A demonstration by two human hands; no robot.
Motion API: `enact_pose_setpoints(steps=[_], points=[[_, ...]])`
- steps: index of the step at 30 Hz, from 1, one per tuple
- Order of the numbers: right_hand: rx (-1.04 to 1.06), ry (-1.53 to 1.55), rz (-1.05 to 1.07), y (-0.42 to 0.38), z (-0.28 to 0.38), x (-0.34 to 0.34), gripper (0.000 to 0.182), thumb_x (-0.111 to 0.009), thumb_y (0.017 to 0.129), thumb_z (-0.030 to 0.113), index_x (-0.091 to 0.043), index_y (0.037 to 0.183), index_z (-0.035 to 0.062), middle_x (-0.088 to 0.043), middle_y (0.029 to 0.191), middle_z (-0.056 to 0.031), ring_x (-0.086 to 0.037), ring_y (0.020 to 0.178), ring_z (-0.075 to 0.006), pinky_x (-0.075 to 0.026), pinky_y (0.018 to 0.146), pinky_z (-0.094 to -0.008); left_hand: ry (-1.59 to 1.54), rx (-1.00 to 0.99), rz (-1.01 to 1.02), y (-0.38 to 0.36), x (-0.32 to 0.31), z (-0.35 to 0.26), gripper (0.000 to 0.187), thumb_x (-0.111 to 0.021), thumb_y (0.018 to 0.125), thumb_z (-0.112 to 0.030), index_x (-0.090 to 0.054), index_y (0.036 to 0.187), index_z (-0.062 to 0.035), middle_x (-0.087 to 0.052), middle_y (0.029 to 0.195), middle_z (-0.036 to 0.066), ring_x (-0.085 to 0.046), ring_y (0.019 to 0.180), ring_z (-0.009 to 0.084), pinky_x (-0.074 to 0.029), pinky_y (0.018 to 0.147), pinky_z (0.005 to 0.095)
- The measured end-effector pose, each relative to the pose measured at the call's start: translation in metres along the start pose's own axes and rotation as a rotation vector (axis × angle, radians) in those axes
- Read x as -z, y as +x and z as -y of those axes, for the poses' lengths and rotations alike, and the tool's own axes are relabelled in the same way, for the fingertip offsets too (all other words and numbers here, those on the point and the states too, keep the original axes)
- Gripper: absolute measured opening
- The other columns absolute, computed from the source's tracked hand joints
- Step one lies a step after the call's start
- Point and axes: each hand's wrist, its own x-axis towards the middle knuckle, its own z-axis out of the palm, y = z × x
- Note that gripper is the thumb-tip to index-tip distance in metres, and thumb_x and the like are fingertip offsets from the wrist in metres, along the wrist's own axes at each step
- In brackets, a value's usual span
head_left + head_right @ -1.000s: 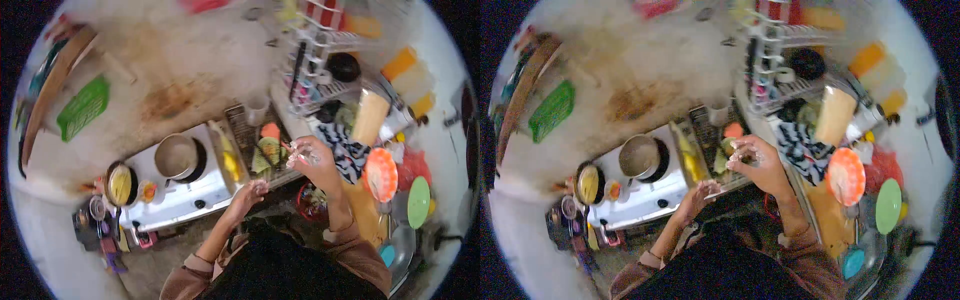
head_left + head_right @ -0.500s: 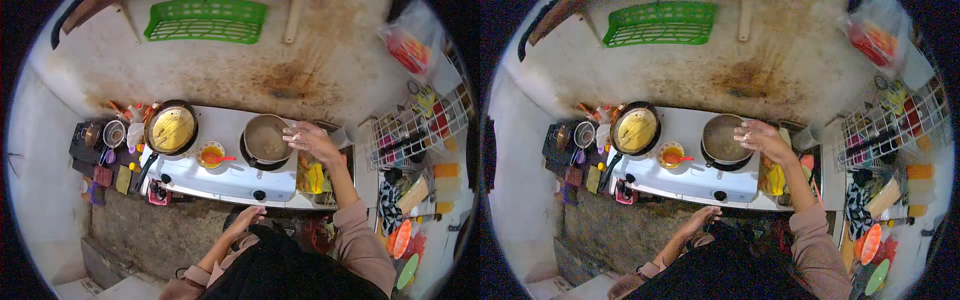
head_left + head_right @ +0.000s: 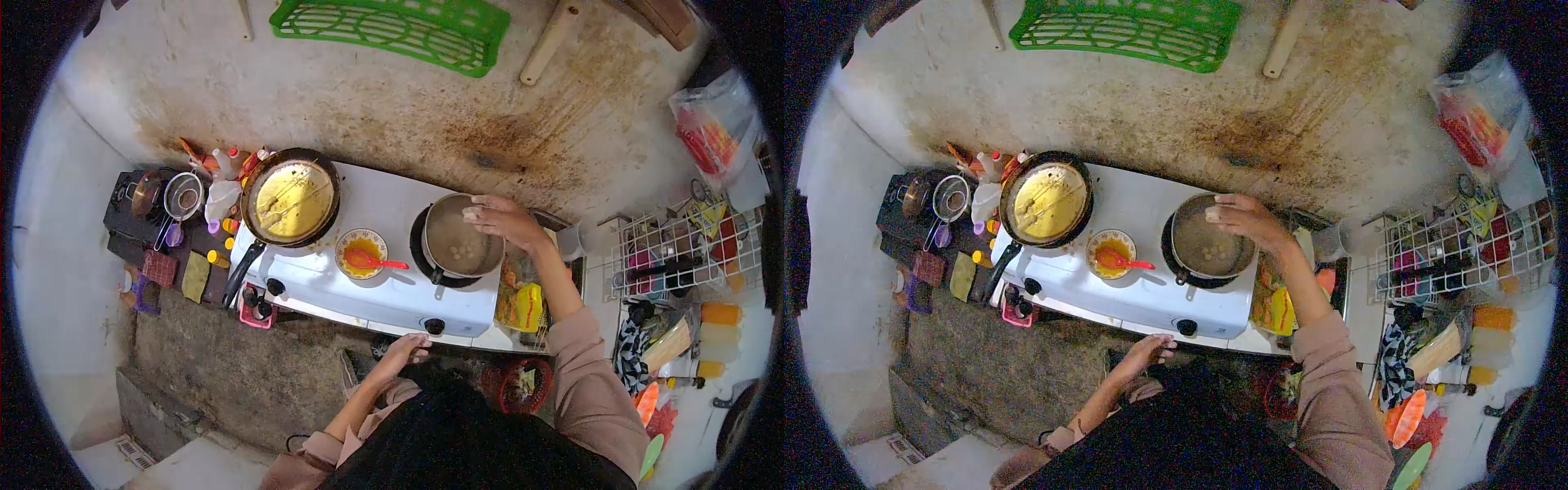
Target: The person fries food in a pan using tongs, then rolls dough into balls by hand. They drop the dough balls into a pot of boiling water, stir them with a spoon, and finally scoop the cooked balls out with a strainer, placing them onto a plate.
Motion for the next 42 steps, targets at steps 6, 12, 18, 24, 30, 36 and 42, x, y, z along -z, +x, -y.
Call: enact_pose_setpoints(steps=[6, 12, 18, 24, 30, 36, 42], points=[[0.044, -0.263, -0.086, 0.014, -0.013, 0.005, 0.043, -0.059, 0.08, 0.01, -0.041, 0.117, -0.0029, -0.056, 0.106, -0.0152, -0.057, 0.092, -0.0186, -0.048, 0.074, -0.027, -0.023, -0.01, -0.01, 0.011, 0.014, 0.008, 0.042, -0.042, 0.09, -0.037, -0.047, 0.114, -0.0034, -0.056, 0.104, 0.003, -0.051, 0.087, 0.0106, -0.038, 0.077, 0.0247], [0.237, -0.739, -0.212, 0.033, -0.033, 0.015, 0.037, -0.066, 0.073, 0.01, -0.05, 0.107, 0.0016, -0.06, 0.097, -0.0097, -0.059, 0.086, -0.0159, -0.046, 0.072, -0.0268, -0.046, -0.018, -0.015, 0.012, 0.019, 0.007, 0.042, -0.041, 0.09, -0.037, -0.047, 0.113, -0.0027, -0.056, 0.103, 0.003, -0.05, 0.086, 0.0097, -0.038, 0.076, 0.0242], [0.245, -0.833, -0.133, 0.047, -0.045, 0.021, 0.034, -0.063, 0.074, 0.006, -0.051, 0.105, 0.0033, -0.059, 0.098, -0.009, -0.059, 0.085, -0.0143, -0.045, 0.073, -0.0302, -0.044, 0.004, -0.058, 0.01, 0.021, 0.0, 0.04, -0.041, 0.09, -0.035, -0.048, 0.112, -0.0026, -0.056, 0.102, 0.003, -0.051, 0.084, 0.0093, -0.038, 0.074, 0.0232], [0.48, -0.9, -0.193, 0.056, -0.057, 0.009, 0.029, -0.061, 0.07, 0.006, -0.051, 0.097, 0.002, -0.062, 0.076, -0.0107, -0.062, 0.078, -0.0221, -0.046, 0.069, -0.0339, 0.01, -0.023, -0.1, 0.008, 0.027, -0.004, 0.038, -0.042, 0.09, -0.034, -0.048, 0.112, -0.0035, -0.057, 0.099, 0.002, -0.051, 0.081, 0.0083, -0.038, 0.069, 0.0211], [0.362, -1.089, -0.235, 0.056, -0.05, 0.001, 0.025, -0.058, 0.067, 0.002, -0.053, 0.092, 0.0051, -0.061, 0.075, -0.01, -0.06, 0.076, -0.0271, -0.046, 0.068, -0.0361, 0.001, -0.073, -0.122, 0.016, 0.037, 0.013, 0.038, -0.043, 0.089, -0.034, -0.05, 0.111, -0.0029, -0.058, 0.097, 0.002, -0.051, 0.078, 0.0074, -0.038, 0.065, 0.0203], [0.294, -1.273, -0.366, 0.027, -0.015, -0.02, 0.02, -0.063, 0.068, 0.01, -0.056, 0.086, 0.0065, -0.06, 0.079, -0.0109, -0.059, 0.074, -0.0263, -0.046, 0.065, -0.0356, -0.066, -0.197, -0.132, 0.02, 0.048, 0.027, 0.031, -0.051, 0.086, -0.026, -0.054, 0.103, -0.0001, -0.06, 0.093, 0.003, -0.053, 0.08, 0.0083, -0.041, 0.069, 0.0217], [0.351, -0.791, -0.514, -0.036, -0.012, -0.018, 0.017, -0.064, 0.072, 0.011, -0.057, 0.085, 0.0029, -0.061, 0.08, -0.0106, -0.06, 0.073, -0.0223, -0.046, 0.066, -0.0312, 0.388, -0.217, -0.188, -0.017, 0.045, -0.02, 0.021, -0.058, 0.083, -0.019, -0.061, 0.089, 0.0014, -0.062, 0.082, 0.003, -0.052, 0.078, 0.0074, -0.041, 0.072, 0.0215]])
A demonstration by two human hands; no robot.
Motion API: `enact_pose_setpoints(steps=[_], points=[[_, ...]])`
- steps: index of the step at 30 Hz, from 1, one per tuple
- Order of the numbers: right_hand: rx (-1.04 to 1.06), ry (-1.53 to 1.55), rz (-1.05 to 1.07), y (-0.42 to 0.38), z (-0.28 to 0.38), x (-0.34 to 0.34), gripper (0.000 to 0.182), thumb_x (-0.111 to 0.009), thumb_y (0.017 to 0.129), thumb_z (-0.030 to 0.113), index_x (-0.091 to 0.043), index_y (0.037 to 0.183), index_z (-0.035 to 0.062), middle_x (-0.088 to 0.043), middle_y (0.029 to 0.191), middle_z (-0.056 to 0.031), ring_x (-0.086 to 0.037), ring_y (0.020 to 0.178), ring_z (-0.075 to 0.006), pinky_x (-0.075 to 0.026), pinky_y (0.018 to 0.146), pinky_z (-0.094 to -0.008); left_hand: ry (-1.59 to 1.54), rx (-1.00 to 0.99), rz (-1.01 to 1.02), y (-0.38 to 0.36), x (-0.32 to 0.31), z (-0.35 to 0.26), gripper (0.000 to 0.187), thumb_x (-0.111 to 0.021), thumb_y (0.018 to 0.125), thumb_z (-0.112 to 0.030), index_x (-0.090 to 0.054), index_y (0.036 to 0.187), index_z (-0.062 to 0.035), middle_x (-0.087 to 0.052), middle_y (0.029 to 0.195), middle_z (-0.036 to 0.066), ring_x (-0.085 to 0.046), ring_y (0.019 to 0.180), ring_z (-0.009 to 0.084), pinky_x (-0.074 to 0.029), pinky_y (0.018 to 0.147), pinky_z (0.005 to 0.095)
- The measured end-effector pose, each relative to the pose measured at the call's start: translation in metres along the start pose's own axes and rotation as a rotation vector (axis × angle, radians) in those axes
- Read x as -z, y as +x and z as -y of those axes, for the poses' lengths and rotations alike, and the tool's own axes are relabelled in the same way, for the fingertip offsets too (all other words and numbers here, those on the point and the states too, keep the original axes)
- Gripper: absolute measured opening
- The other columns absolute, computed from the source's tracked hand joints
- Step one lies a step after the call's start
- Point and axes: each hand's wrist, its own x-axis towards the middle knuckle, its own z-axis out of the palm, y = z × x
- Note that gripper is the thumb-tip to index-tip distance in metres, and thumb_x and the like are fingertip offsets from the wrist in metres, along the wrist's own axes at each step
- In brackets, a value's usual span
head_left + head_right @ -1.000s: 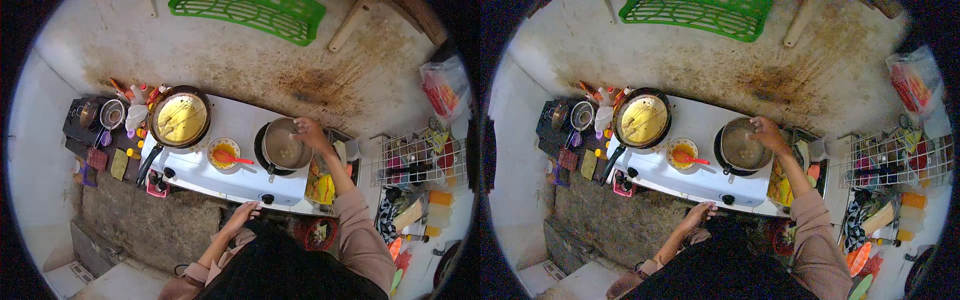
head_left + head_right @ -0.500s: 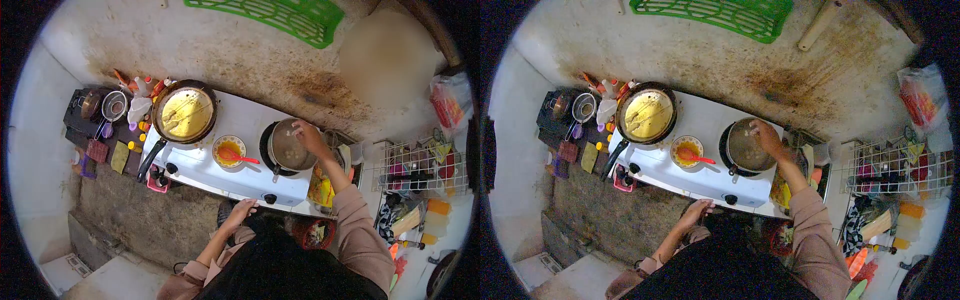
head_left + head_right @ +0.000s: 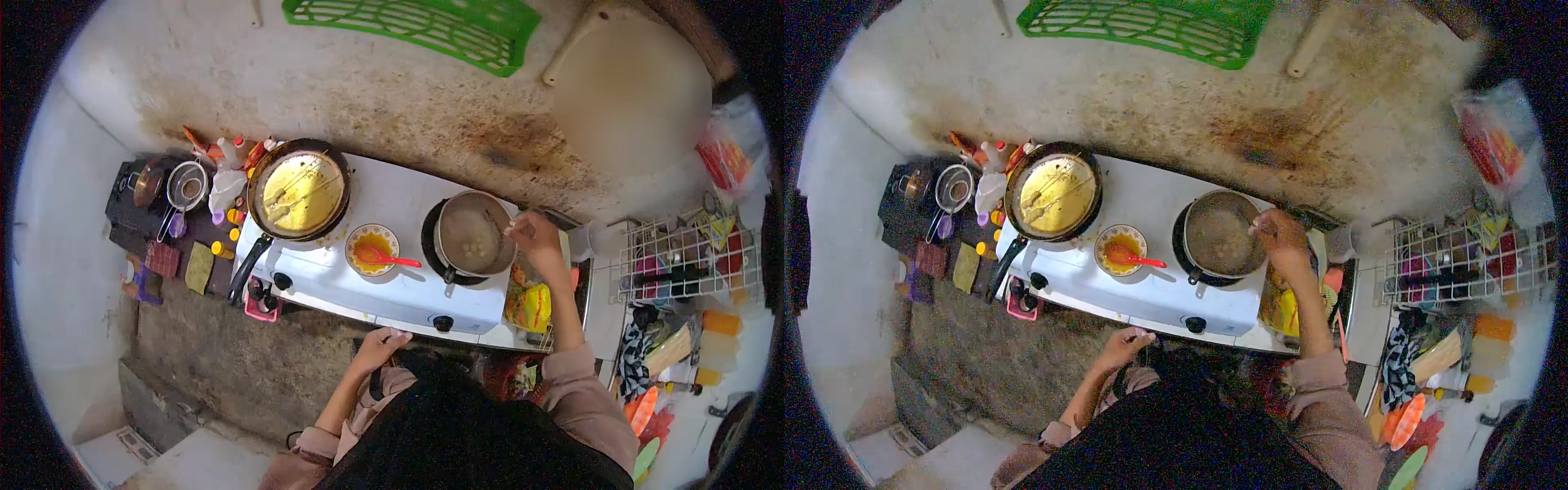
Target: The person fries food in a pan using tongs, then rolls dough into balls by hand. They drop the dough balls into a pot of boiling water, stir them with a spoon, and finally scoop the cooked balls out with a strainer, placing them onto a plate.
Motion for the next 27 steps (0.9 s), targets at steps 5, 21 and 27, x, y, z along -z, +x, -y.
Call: enact_pose_setpoints(steps=[5, 21, 27], points=[[-0.118, 0.211, 0.07, -0.066, -0.03, 0.009, 0.019, -0.057, 0.078, 0.002, -0.055, 0.097, -0.0004, -0.062, 0.083, -0.0067, -0.058, 0.076, -0.0118, -0.047, 0.07, -0.0263, -0.026, -0.065, 0.045, 0.016, 0.0, 0.016, 0.021, -0.058, 0.082, -0.018, -0.062, 0.087, 0.0019, -0.062, 0.076, 0.001, -0.05, 0.068, 0.007, -0.041, 0.066, 0.0212], [-0.408, 0.564, 0.005, -0.23, -0.053, -0.019, 0.026, -0.068, 0.074, 0.01, -0.058, 0.095, 0.0001, -0.049, 0.067, 0.003, -0.044, 0.06, -0.0063, -0.04, 0.057, -0.0204, 0.18, -0.155, 0.466, 0.048, -0.107, -0.024, 0.024, -0.051, 0.087, -0.018, -0.062, 0.092, 0.0026, -0.064, 0.085, 0.005, -0.055, 0.076, 0.0094, -0.043, 0.074, 0.0235], [-0.394, 0.879, -0.218, -0.277, -0.074, 0.008, 0.018, -0.052, 0.08, -0.005, -0.053, 0.098, -0.0047, -0.06, 0.094, -0.0105, -0.058, 0.09, -0.016, -0.048, 0.077, -0.0271, 0.134, -0.046, 0.625, 0.045, -0.169, -0.066, 0.027, -0.05, 0.089, -0.024, -0.063, 0.087, -0.0014, -0.061, 0.078, 0.0, -0.051, 0.071, 0.0072, -0.041, 0.069, 0.0213]])
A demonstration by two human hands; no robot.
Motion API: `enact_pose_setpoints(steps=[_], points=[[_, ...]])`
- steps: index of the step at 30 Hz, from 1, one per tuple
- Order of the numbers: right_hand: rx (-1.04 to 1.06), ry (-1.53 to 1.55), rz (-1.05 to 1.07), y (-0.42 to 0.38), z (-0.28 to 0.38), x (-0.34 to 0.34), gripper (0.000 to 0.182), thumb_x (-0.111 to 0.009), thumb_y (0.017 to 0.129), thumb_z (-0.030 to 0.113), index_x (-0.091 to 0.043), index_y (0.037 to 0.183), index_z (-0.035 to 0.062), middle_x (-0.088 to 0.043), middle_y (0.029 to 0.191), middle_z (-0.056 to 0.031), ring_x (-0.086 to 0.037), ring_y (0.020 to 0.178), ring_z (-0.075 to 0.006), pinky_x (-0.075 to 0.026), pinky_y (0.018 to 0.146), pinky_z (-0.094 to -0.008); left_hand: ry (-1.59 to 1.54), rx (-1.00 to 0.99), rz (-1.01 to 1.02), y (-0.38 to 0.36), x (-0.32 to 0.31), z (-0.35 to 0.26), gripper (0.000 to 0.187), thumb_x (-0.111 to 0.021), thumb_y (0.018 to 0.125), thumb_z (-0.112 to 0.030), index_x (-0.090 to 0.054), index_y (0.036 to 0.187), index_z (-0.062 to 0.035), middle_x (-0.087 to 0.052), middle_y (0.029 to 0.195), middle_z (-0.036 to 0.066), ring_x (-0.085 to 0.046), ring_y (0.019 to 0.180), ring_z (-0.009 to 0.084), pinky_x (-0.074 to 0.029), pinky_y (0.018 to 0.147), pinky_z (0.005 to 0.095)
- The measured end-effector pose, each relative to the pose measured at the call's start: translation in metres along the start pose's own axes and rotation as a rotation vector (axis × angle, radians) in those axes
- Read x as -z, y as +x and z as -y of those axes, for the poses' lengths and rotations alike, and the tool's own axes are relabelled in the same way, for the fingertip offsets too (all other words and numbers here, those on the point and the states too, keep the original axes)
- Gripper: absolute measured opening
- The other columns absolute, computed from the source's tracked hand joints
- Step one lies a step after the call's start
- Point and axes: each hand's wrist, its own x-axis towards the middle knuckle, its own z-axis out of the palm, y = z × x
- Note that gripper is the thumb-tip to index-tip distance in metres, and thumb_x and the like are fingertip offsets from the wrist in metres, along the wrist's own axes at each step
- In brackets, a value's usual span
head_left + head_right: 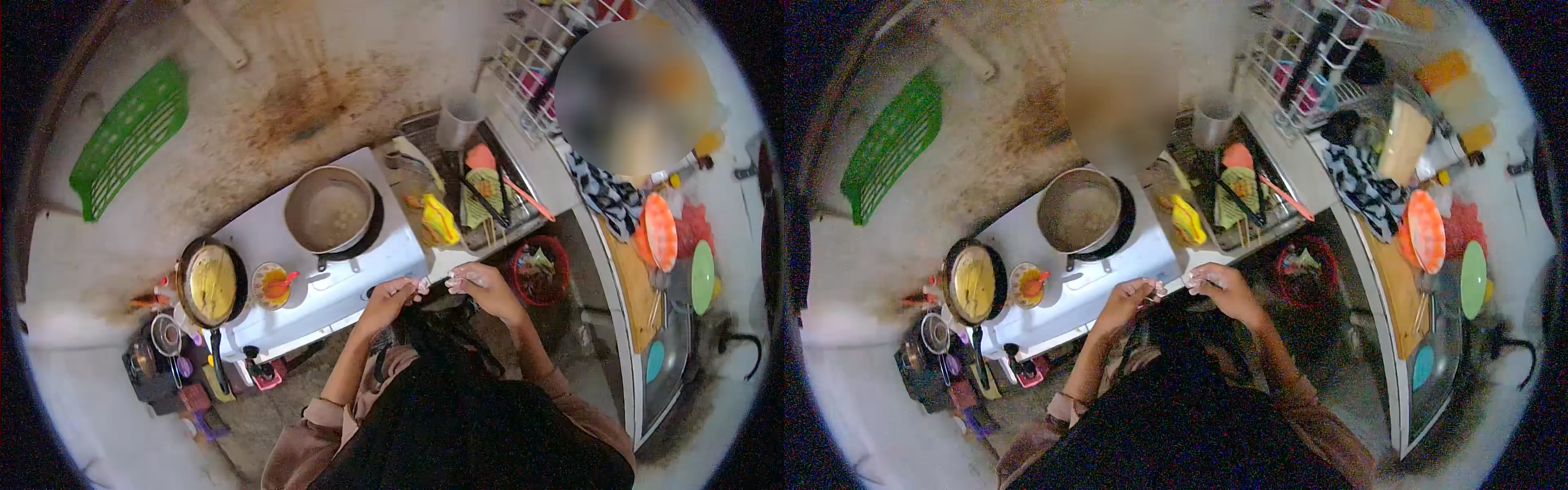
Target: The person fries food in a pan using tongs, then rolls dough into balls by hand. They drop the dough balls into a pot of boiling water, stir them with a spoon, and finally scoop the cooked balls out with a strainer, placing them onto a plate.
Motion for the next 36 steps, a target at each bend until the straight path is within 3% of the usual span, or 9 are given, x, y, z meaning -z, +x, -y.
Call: enact_pose_setpoints(steps=[10, 13, 23, 27, 28, 31, 33, 34, 36], points=[[-0.119, 0.676, -0.112, -0.051, 0.05, 0.07, 0.07, -0.022, 0.086, 0.059, -0.036, 0.126, 0.0034, -0.045, 0.123, -0.0194, -0.044, 0.113, -0.0297, -0.036, 0.092, -0.0398, 0.033, -0.058, 0.138, 0.059, -0.092, -0.029, 0.02, -0.056, 0.085, -0.016, -0.063, 0.093, 0.0013, -0.063, 0.082, 0.003, -0.053, 0.072, 0.0078, -0.043, 0.07, 0.0227], [-0.043, 0.743, -0.14, -0.065, 0.061, 0.094, 0.071, -0.019, 0.085, 0.061, -0.035, 0.128, 0.0072, -0.043, 0.126, -0.0171, -0.04, 0.117, -0.0283, -0.031, 0.094, -0.0405, 0.046, -0.068, 0.175, 0.077, -0.12, -0.037, 0.02, -0.058, 0.083, -0.018, -0.062, 0.089, 0.0006, -0.062, 0.077, 0.003, -0.051, 0.067, 0.0083, -0.042, 0.066, 0.0228], [0.2, 0.575, -0.411, -0.133, 0.09, 0.184, 0.07, -0.017, 0.086, 0.06, -0.038, 0.126, 0.0068, -0.045, 0.125, -0.014, -0.043, 0.114, -0.0279, -0.032, 0.093, -0.0405, 0.398, -0.322, 0.467, 0.156, -0.267, -0.094, 0.021, -0.058, 0.082, -0.017, -0.063, 0.092, 0.0004, -0.063, 0.082, 0.003, -0.053, 0.072, 0.007, -0.043, 0.068, 0.0218], [0.307, 0.288, -0.808, -0.179, 0.108, 0.231, 0.044, -0.035, 0.091, 0.036, -0.044, 0.12, 0.0038, -0.052, 0.115, -0.0125, -0.051, 0.105, -0.0249, -0.04, 0.087, -0.036, 0.32, -0.457, 0.687, 0.191, -0.347, -0.107, 0.021, -0.05, 0.087, -0.017, -0.059, 0.097, 0.0002, -0.06, 0.08, 0.001, -0.049, 0.07, 0.0071, -0.042, 0.064, 0.0218], [0.301, -0.019, -0.983, -0.187, 0.105, 0.253, 0.032, -0.052, 0.083, 0.018, -0.051, 0.111, 0.0019, -0.056, 0.107, -0.0126, -0.055, 0.097, -0.0228, -0.043, 0.083, -0.0318, 0.35, -0.517, 0.706, 0.199, -0.365, -0.11, 0.019, -0.053, 0.086, -0.017, -0.061, 0.093, -0.0008, -0.059, 0.077, 0.0, -0.047, 0.067, 0.0065, -0.041, 0.061, 0.0209], [0.156, -0.523, -1.132, -0.215, 0.122, 0.304, 0.032, -0.062, 0.073, 0.009, -0.055, 0.104, 0.0012, -0.057, 0.102, -0.0128, -0.056, 0.091, -0.0207, -0.045, 0.079, -0.03, 0.678, -0.586, 0.598, 0.222, -0.414, -0.124, 0.018, -0.069, 0.073, -0.019, -0.063, 0.076, -0.0025, -0.058, 0.062, -0.002, -0.047, 0.053, 0.0053, -0.04, 0.05, 0.0226], [0.32, -0.688, -1.152, -0.218, 0.139, 0.333, 0.033, -0.067, 0.07, 0.011, -0.057, 0.099, 0.0013, -0.059, 0.097, -0.0122, -0.058, 0.085, -0.0189, -0.047, 0.073, -0.0296, 0.75, -0.76, 0.623, 0.241, -0.44, -0.129, 0.024, -0.071, 0.07, -0.019, -0.06, 0.073, 0.0024, -0.056, 0.06, 0.006, -0.052, 0.05, 0.0086, -0.039, 0.046, 0.0264], [0.319, -0.735, -1.159, -0.217, 0.145, 0.344, 0.033, -0.067, 0.069, 0.01, -0.057, 0.099, 0.0011, -0.059, 0.095, -0.0119, -0.058, 0.084, -0.0185, -0.047, 0.072, -0.0294, 0.786, -0.598, 0.678, 0.234, -0.452, -0.144, 0.021, -0.066, 0.073, -0.017, -0.061, 0.078, 0.0025, -0.057, 0.062, 0.012, -0.058, 0.056, 0.0176, -0.043, 0.051, 0.0313], [0.345, -0.808, -1.143, -0.211, 0.15, 0.366, 0.03, -0.066, 0.07, 0.009, -0.058, 0.098, 0.0015, -0.06, 0.092, -0.0124, -0.059, 0.08, -0.0187, -0.048, 0.07, -0.0296, 0.811, -0.802, 0.727, 0.261, -0.466, -0.132, 0.018, -0.061, 0.075, -0.016, -0.062, 0.082, 0.0014, -0.057, 0.066, 0.016, -0.059, 0.062, 0.0248, -0.044, 0.056, 0.0343]])
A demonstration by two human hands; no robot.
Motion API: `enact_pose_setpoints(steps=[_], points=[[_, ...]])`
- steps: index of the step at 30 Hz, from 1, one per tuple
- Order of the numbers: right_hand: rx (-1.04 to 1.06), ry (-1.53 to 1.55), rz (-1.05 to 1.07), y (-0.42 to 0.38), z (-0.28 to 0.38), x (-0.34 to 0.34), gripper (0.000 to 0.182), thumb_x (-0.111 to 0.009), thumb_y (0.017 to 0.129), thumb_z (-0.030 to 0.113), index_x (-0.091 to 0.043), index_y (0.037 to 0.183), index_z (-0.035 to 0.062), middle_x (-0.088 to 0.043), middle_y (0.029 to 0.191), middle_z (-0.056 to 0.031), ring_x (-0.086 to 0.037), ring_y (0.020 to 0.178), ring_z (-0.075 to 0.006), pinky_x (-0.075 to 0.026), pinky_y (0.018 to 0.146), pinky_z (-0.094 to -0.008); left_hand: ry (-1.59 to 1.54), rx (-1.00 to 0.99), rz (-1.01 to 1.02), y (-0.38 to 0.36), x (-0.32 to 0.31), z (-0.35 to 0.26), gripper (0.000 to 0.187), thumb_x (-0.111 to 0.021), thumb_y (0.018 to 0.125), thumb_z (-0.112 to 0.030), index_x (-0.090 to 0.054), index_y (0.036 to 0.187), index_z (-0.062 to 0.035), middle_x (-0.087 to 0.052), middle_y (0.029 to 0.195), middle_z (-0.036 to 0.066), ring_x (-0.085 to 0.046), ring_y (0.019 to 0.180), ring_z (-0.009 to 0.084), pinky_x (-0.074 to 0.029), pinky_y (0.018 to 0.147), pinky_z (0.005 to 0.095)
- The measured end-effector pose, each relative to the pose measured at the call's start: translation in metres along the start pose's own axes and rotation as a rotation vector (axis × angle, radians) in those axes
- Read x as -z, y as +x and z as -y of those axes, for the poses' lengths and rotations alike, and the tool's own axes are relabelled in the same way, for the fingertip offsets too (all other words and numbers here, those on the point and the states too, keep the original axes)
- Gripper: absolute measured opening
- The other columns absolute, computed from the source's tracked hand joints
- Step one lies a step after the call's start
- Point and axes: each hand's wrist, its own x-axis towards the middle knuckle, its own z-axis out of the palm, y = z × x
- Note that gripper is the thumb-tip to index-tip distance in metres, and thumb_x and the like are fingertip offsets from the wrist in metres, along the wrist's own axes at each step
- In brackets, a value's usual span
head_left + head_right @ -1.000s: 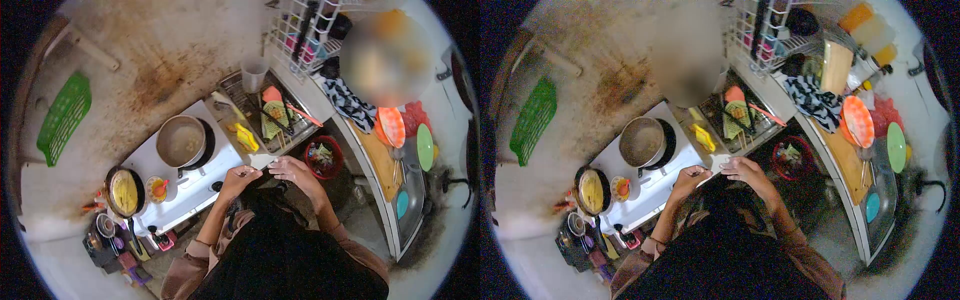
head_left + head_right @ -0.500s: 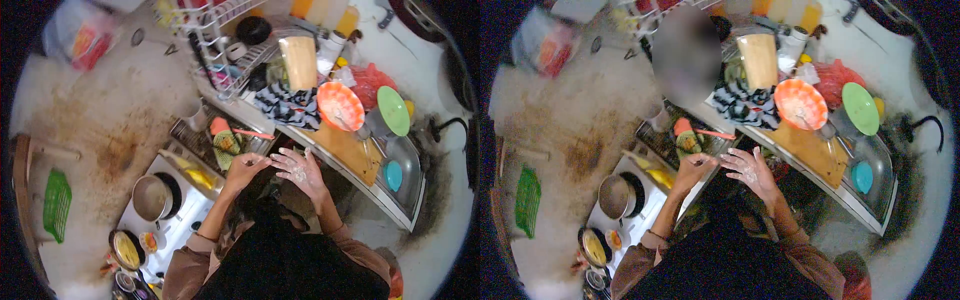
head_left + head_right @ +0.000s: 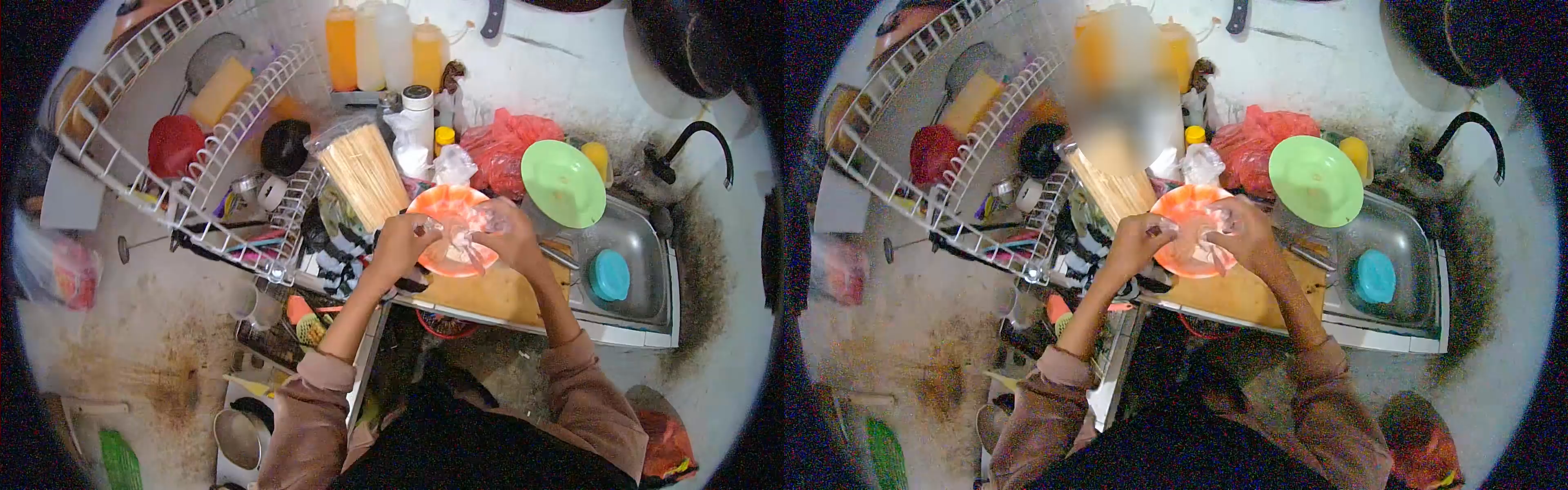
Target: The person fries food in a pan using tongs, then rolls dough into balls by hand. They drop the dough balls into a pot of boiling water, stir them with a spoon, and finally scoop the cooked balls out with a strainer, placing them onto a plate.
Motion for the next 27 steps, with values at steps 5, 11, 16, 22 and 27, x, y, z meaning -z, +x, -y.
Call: enact_pose_setpoints(steps=[5, 11, 16, 22, 27], points=[[-0.149, 0.197, 0.096, 0.01, -0.026, -0.013, 0.026, -0.064, 0.071, 0.006, -0.059, 0.096, 0.0001, -0.061, 0.09, -0.0111, -0.059, 0.081, -0.0185, -0.046, 0.073, -0.0296, 0.21, -0.03, 0.139, 0.018, -0.012, 0.021, 0.015, -0.056, 0.078, -0.016, -0.062, 0.078, -0.0018, -0.057, 0.07, 0.019, -0.057, 0.065, 0.0326, -0.044, 0.06, 0.0374], [-0.148, 0.251, 0.093, 0.01, -0.043, -0.021, 0.022, -0.057, 0.075, 0.004, -0.06, 0.097, 0.0007, -0.062, 0.088, -0.0138, -0.06, 0.08, -0.0196, -0.047, 0.07, -0.0307, 0.141, 0.007, 0.159, 0.025, -0.007, 0.021, 0.018, -0.063, 0.074, -0.018, -0.061, 0.073, 0.0, -0.057, 0.063, 0.015, -0.056, 0.056, 0.0254, -0.043, 0.054, 0.0341], [-0.287, 0.125, 0.131, 0.015, -0.027, -0.017, 0.021, -0.058, 0.074, 0.009, -0.061, 0.093, 0.0016, -0.063, 0.08, -0.0146, -0.061, 0.076, -0.0221, -0.047, 0.069, -0.0327, 0.013, 0.011, 0.168, 0.031, -0.011, 0.031, 0.02, -0.064, 0.075, -0.018, -0.061, 0.073, 0.0012, -0.058, 0.065, 0.014, -0.057, 0.058, 0.0246, -0.044, 0.055, 0.0332], [-0.126, -0.122, -0.038, 0.007, -0.046, -0.041, 0.015, -0.061, 0.075, 0.009, -0.061, 0.088, 0.0002, -0.062, 0.077, -0.0091, -0.058, 0.067, -0.0143, -0.046, 0.063, -0.0283, 0.086, -0.118, 0.192, 0.033, -0.006, 0.041, 0.028, -0.067, 0.071, -0.027, -0.06, 0.072, 0.0, -0.059, 0.071, 0.014, -0.058, 0.063, 0.0283, -0.044, 0.057, 0.0368], [-0.398, 0.027, 0.052, 0.014, -0.018, -0.041, 0.014, -0.063, 0.074, 0.011, -0.062, 0.084, 0.0013, -0.061, 0.078, -0.0102, -0.058, 0.07, -0.0171, -0.046, 0.064, -0.0288, 0.336, -0.096, 0.296, 0.036, 0.009, 0.035, 0.026, -0.065, 0.073, -0.029, -0.063, 0.077, -0.0035, -0.06, 0.078, 0.013, -0.058, 0.067, 0.0298, -0.046, 0.059, 0.0365]])
